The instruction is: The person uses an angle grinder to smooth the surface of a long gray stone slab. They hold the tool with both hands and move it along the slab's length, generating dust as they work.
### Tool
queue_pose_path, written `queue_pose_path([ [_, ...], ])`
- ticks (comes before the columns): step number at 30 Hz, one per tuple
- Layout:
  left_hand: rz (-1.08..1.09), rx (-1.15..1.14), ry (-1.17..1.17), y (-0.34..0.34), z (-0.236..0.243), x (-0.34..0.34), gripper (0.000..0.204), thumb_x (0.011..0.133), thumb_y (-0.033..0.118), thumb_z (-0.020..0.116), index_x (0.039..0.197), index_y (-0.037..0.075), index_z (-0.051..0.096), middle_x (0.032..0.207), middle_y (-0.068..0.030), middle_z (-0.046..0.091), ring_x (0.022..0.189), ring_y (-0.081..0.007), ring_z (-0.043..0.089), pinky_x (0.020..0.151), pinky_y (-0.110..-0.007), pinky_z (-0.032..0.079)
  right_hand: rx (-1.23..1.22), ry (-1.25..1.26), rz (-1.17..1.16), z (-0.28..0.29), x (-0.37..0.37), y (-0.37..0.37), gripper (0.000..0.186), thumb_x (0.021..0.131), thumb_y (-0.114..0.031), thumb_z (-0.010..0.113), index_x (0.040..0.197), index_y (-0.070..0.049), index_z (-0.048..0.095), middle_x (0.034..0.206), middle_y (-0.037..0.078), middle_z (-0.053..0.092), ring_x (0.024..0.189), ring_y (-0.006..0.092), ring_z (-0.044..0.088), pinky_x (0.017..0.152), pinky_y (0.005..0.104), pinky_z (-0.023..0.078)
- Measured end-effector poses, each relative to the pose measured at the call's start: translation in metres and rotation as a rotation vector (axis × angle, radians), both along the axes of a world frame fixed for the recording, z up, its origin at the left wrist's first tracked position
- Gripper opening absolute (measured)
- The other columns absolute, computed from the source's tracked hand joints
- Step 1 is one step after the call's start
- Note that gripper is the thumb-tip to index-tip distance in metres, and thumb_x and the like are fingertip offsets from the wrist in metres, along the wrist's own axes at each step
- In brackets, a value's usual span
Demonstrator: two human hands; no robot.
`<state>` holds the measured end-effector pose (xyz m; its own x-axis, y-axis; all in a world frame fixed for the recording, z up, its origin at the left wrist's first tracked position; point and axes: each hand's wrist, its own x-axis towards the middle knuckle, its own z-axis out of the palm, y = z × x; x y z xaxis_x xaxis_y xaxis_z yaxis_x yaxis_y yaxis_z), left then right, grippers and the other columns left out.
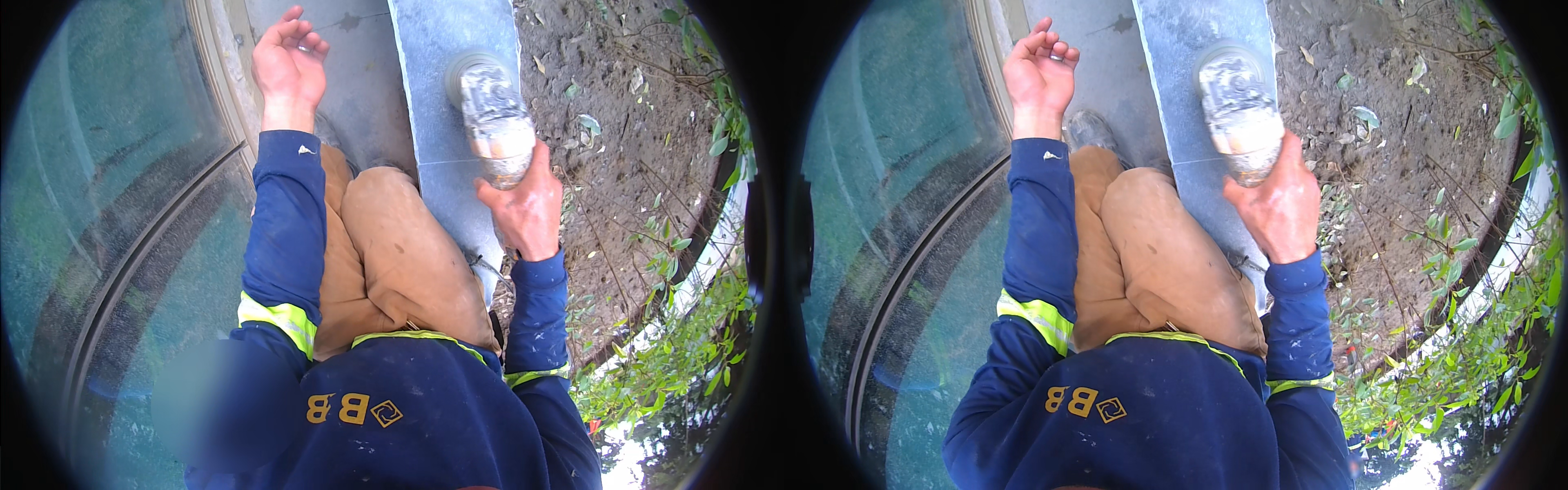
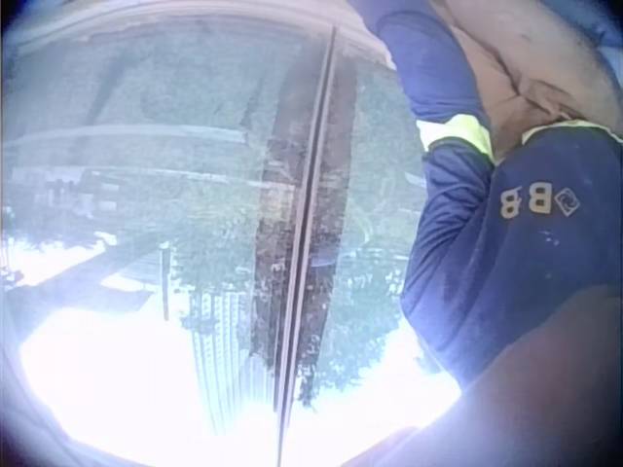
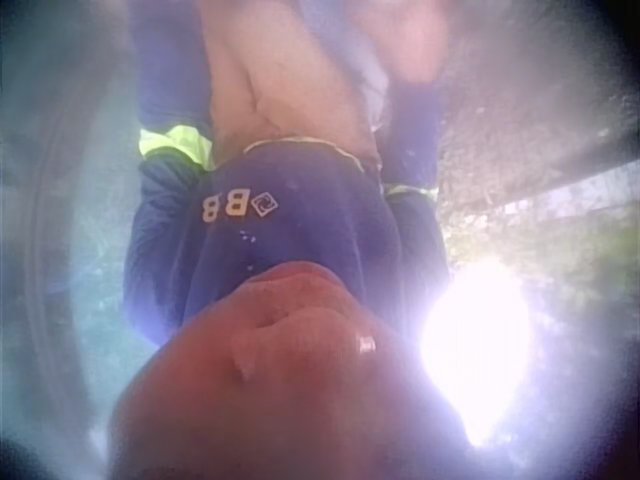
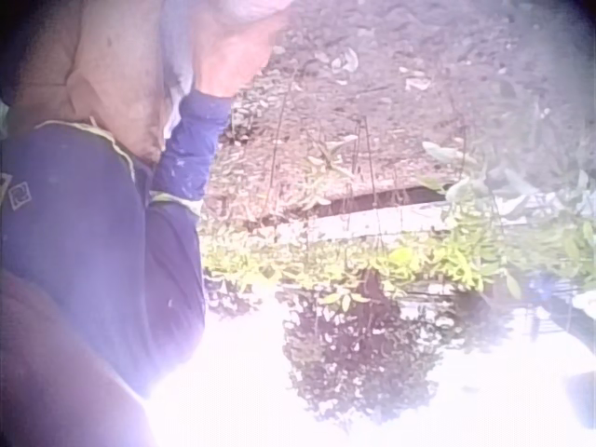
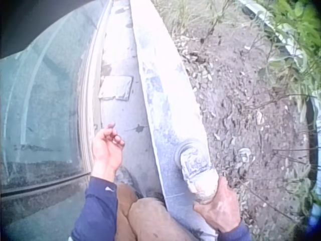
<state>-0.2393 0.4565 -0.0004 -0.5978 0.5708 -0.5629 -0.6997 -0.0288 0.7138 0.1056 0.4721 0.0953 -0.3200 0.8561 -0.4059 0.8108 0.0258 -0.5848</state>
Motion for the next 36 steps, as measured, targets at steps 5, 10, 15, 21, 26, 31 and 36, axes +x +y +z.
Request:
queue_pose_path([
  [5, -0.007, 0.001, 0.007, 0.0, 0.001, 0.002, 0.035, 0.089, 0.008, 0.058, 0.123, -0.003, 0.06, 0.085, -0.0056, 0.059, 0.077, -0.0191, 0.053, 0.077, -0.038, 0.045, -0.05, -0.103, -0.136, 0.008, 0.024, 0.006, 0.068, 0.069, -0.02, 0.086, 0.123, 0.001, 0.05, 0.103, 0.027, 0.072, 0.094, 0.0448, 0.072, 0.081, 0.0483, 0.058],
  [10, 0.01, -0.031, 0.007, 0.003, 0.007, 0.002, 0.035, 0.089, 0.007, 0.058, 0.123, -0.003, 0.06, 0.086, -0.0054, 0.059, 0.077, -0.0192, 0.053, 0.076, -0.038, 0.045, -0.046, -0.054, -0.123, 0.004, 0.029, -0.004, 0.071, 0.069, -0.019, 0.086, 0.126, 0.001, 0.049, 0.1, 0.026, 0.072, 0.091, 0.0448, 0.072, 0.079, 0.0486, 0.058],
  [15, 0.02, -0.069, 0.038, 0.004, 0.018, 0.014, 0.036, 0.089, 0.007, 0.058, 0.124, -0.002, 0.059, 0.085, -0.0053, 0.059, 0.076, -0.0194, 0.053, 0.077, -0.039, 0.045, -0.016, -0.029, 0.017, 0.002, 0.018, -0.024, 0.073, 0.068, -0.018, 0.085, 0.129, 0.001, 0.049, 0.101, 0.027, 0.072, 0.092, 0.0444, 0.072, 0.08, 0.048, 0.058],
  [21, -0.019, -0.038, 0.016, -0.001, 0.001, -0.003, 0.037, 0.089, 0.007, 0.058, 0.125, -0.003, 0.059, 0.086, -0.0056, 0.059, 0.077, -0.0198, 0.053, 0.078, -0.039, 0.046, 0.006, -0.052, -0.041, 0.006, 0.024, -0.023, 0.075, 0.068, -0.017, 0.084, 0.131, 0.0, 0.048, 0.103, 0.027, 0.071, 0.093, 0.045, 0.071, 0.079, 0.0488, 0.058],
  [26, -0.017, -0.052, 0.018, -0.002, -0.001, -0.006, 0.038, 0.09, 0.007, 0.057, 0.126, -0.004, 0.058, 0.087, -0.006, 0.059, 0.079, -0.0203, 0.052, 0.08, -0.04, 0.046, 0.044, -0.048, 0.034, 0.002, 0.021, -0.026, 0.077, 0.069, -0.016, 0.084, 0.134, -0.001, 0.046, 0.106, 0.026, 0.069, 0.09, 0.0443, 0.071, 0.077, 0.0489, 0.059],
  [31, -0.024, -0.036, 0.029, -0.003, 0.0, -0.01, 0.037, 0.09, 0.006, 0.056, 0.126, -0.005, 0.057, 0.089, -0.007, 0.058, 0.079, -0.0206, 0.052, 0.08, -0.04, 0.046, 0.018, -0.055, 0.016, 0.004, 0.026, -0.029, 0.077, 0.068, -0.016, 0.084, 0.134, -0.001, 0.047, 0.105, 0.027, 0.069, 0.091, 0.0447, 0.071, 0.077, 0.0491, 0.059],
  [36, -0.032, -0.036, 0.029, -0.004, 0.001, -0.008, 0.037, 0.091, 0.006, 0.056, 0.126, -0.005, 0.057, 0.089, -0.0074, 0.058, 0.079, -0.0206, 0.052, 0.079, -0.04, 0.046, 0.006, -0.082, -0.071, 0.005, 0.037, -0.024, 0.077, 0.068, -0.017, 0.084, 0.133, 0.0, 0.047, 0.106, 0.028, 0.069, 0.091, 0.0457, 0.071, 0.076, 0.0486, 0.059],
])
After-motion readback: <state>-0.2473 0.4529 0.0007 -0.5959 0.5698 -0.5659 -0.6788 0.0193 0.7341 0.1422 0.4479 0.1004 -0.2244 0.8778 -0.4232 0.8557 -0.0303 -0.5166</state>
